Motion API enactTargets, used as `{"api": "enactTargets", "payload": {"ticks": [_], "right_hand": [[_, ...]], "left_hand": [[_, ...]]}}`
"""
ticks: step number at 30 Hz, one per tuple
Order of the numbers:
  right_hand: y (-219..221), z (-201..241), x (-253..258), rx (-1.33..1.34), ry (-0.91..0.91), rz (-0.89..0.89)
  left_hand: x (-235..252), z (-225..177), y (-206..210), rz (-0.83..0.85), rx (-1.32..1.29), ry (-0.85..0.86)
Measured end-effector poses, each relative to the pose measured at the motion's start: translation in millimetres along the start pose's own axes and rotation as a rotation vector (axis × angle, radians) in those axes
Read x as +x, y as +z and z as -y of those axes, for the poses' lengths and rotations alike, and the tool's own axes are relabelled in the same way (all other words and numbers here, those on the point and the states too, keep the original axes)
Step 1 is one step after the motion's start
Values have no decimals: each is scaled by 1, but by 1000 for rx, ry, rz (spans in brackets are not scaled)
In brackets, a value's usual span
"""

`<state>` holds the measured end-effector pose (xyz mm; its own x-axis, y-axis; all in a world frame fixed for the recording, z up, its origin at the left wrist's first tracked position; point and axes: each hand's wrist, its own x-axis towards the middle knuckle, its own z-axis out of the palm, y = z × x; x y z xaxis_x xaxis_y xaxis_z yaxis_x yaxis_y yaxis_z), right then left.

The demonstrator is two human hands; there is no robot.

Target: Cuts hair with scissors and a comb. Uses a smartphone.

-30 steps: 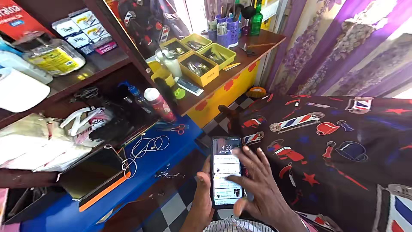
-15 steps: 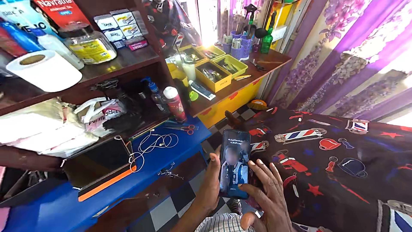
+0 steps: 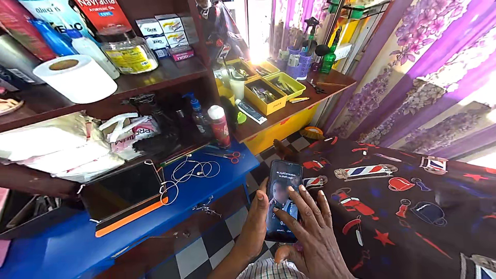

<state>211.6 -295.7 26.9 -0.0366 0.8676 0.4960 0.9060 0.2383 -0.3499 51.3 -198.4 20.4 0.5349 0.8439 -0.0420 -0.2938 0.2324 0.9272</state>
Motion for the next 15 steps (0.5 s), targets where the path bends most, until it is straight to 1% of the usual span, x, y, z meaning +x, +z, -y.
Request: {"api": "enactTargets", "payload": {"ticks": [2, 4, 8, 12, 15], "right_hand": [[-4, -2, -4, 56, 22, -68], [-9, -5, -11, 93, 20, -91], [-8, -6, -22, 67, -41, -42], [-1, -1, -22, 18, -38, 8], [-3, -1, -23, 13, -15, -22]], "left_hand": [[-1, -1, -3, -1, 6, -9], [-1, -3, -5, -7, -8, -17], [-1, -8, -6, -22, -35, -11], [-2, -7, -6, -8, -20, 8], [-3, -6, -6, 3, -39, 8]]}}
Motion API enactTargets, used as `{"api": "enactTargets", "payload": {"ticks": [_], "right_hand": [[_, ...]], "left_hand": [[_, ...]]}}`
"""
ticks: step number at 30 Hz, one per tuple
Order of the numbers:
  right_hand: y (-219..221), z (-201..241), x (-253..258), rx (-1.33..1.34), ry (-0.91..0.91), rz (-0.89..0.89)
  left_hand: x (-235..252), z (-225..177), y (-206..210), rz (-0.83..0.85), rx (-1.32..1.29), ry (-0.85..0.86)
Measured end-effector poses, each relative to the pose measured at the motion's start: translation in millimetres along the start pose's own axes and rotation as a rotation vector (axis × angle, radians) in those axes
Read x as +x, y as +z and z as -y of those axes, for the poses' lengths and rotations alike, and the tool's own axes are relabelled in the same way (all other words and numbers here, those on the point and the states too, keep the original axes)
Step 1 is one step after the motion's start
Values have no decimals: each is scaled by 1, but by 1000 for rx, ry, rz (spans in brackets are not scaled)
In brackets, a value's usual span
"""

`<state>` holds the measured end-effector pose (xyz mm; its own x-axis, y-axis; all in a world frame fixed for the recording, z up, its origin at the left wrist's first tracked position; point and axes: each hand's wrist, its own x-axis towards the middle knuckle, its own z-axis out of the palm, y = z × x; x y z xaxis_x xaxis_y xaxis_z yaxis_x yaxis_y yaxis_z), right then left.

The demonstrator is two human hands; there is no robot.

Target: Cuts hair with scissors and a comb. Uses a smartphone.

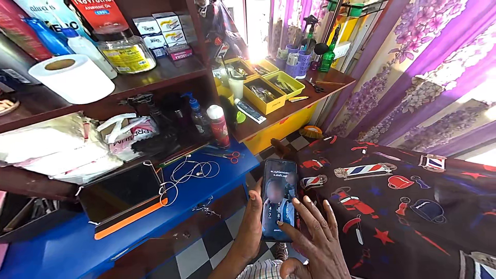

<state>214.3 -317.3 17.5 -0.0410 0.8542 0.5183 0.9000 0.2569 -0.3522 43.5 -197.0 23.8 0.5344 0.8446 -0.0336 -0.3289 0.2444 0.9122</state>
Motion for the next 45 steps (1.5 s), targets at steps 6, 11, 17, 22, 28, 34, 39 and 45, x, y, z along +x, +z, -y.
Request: {"api": "enactTargets", "payload": {"ticks": [6, 11, 17, 22, 28, 34, 39, 45], "right_hand": [[-6, -9, 1, -49, 90, -42], [-11, -6, -4, -3, 53, -86], [-4, 5, -3, -23, -19, 29], [-1, 11, 7, -15, -18, 16], [1, 10, 8, -37, 37, 15], [-7, 1, 6, 37, 81, -83], [-22, -8, 14, 114, 158, -224], [-21, -18, 9, 75, 162, -220]], "left_hand": [[-3, -1, 2, 8, 5, 13], [-4, 0, 3, 13, -46, 15], [-4, 3, 3, -10, -19, 22], [-8, 2, 5, -26, 48, 41], [-10, 4, 3, -1, 65, 57], [-5, 2, 1, 15, 46, 42], [4, -1, 1, 20, 27, 27], [11, -7, 4, 25, 47, 31]]}}
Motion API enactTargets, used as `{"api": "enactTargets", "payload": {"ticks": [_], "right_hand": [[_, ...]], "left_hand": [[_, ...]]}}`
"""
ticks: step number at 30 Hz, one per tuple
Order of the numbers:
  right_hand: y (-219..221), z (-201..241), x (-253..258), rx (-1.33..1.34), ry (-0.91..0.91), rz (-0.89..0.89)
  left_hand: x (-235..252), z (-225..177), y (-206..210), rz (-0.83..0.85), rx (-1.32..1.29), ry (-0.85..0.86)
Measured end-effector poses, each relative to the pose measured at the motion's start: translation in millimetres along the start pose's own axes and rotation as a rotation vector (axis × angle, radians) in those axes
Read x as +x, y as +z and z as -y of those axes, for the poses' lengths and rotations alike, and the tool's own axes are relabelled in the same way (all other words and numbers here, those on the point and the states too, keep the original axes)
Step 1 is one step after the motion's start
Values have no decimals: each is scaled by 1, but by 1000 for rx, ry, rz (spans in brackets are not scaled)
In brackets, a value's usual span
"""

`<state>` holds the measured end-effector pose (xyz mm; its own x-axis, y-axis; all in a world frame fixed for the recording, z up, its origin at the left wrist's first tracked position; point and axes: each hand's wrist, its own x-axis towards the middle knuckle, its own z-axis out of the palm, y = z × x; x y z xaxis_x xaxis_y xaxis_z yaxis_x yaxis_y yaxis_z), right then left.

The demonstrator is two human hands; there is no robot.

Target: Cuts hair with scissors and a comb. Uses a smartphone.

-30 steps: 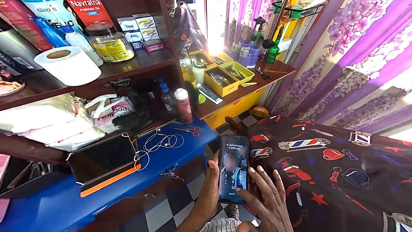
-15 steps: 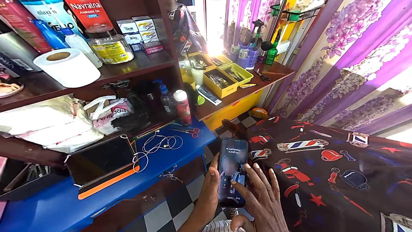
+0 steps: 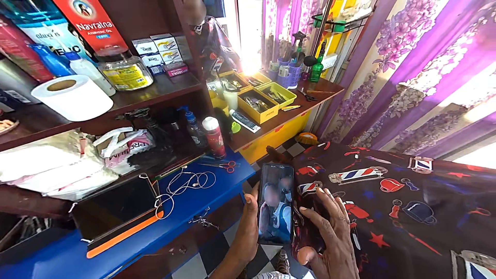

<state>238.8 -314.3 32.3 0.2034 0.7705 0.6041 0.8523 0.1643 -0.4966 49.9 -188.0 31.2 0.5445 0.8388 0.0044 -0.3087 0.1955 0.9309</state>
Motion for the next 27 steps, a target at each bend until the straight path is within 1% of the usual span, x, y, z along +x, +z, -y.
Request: {"api": "enactTargets", "payload": {"ticks": [5, 11, 20, 27], "right_hand": [[7, 1, -3, -11, -43, 53], [16, 15, -6, -10, -113, 133], [17, 10, -12, -5, -88, 123], [18, 14, -10, 7, -109, 125]], "left_hand": [[5, 2, 2, 19, -10, 2], [4, 1, 6, 51, -28, 6], [-2, 1, 8, 27, -17, -21], [-5, 1, 9, 13, 11, -23]]}}
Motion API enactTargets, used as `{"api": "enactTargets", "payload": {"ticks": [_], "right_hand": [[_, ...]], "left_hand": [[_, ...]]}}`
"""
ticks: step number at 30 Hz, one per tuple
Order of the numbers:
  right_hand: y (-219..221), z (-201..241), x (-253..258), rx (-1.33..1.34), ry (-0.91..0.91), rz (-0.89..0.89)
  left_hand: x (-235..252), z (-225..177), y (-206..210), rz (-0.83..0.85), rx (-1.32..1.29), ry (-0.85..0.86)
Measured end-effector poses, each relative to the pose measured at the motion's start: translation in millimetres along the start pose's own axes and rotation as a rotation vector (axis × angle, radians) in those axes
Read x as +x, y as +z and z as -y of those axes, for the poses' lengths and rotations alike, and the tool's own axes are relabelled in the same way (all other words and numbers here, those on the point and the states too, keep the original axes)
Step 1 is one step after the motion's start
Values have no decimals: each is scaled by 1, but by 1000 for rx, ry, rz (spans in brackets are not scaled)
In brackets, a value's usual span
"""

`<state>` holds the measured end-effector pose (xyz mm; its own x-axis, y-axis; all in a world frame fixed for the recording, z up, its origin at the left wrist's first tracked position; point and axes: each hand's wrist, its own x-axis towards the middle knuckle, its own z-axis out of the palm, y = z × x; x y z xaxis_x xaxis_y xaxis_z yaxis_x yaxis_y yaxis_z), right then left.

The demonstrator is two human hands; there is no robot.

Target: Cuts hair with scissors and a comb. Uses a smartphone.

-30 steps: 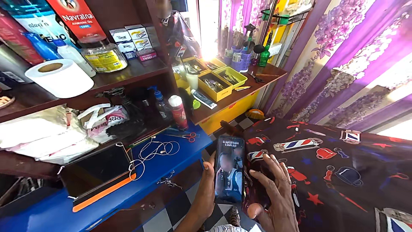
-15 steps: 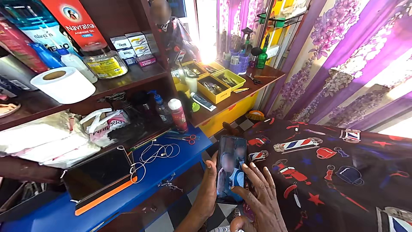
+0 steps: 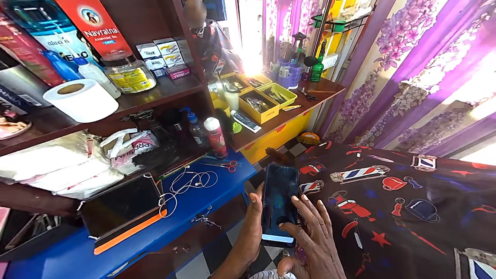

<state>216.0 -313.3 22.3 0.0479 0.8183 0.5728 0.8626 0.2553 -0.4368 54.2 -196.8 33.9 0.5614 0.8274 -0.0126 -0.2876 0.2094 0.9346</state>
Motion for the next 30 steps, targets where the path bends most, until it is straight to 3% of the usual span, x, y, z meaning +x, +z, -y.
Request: {"api": "enactTargets", "payload": {"ticks": [7, 14, 22, 30], "right_hand": [[2, -2, -2, -7, -8, 19], [-1, -10, -6, 43, 82, -109], [0, -5, -15, 64, -78, -37], [2, 0, -13, 57, -104, -10]], "left_hand": [[-2, 1, 1, 29, -29, -4], [-3, 3, -1, 38, -102, -31], [-3, 5, -2, -33, -46, -45], [-2, 5, 1, -34, -54, -24]]}}
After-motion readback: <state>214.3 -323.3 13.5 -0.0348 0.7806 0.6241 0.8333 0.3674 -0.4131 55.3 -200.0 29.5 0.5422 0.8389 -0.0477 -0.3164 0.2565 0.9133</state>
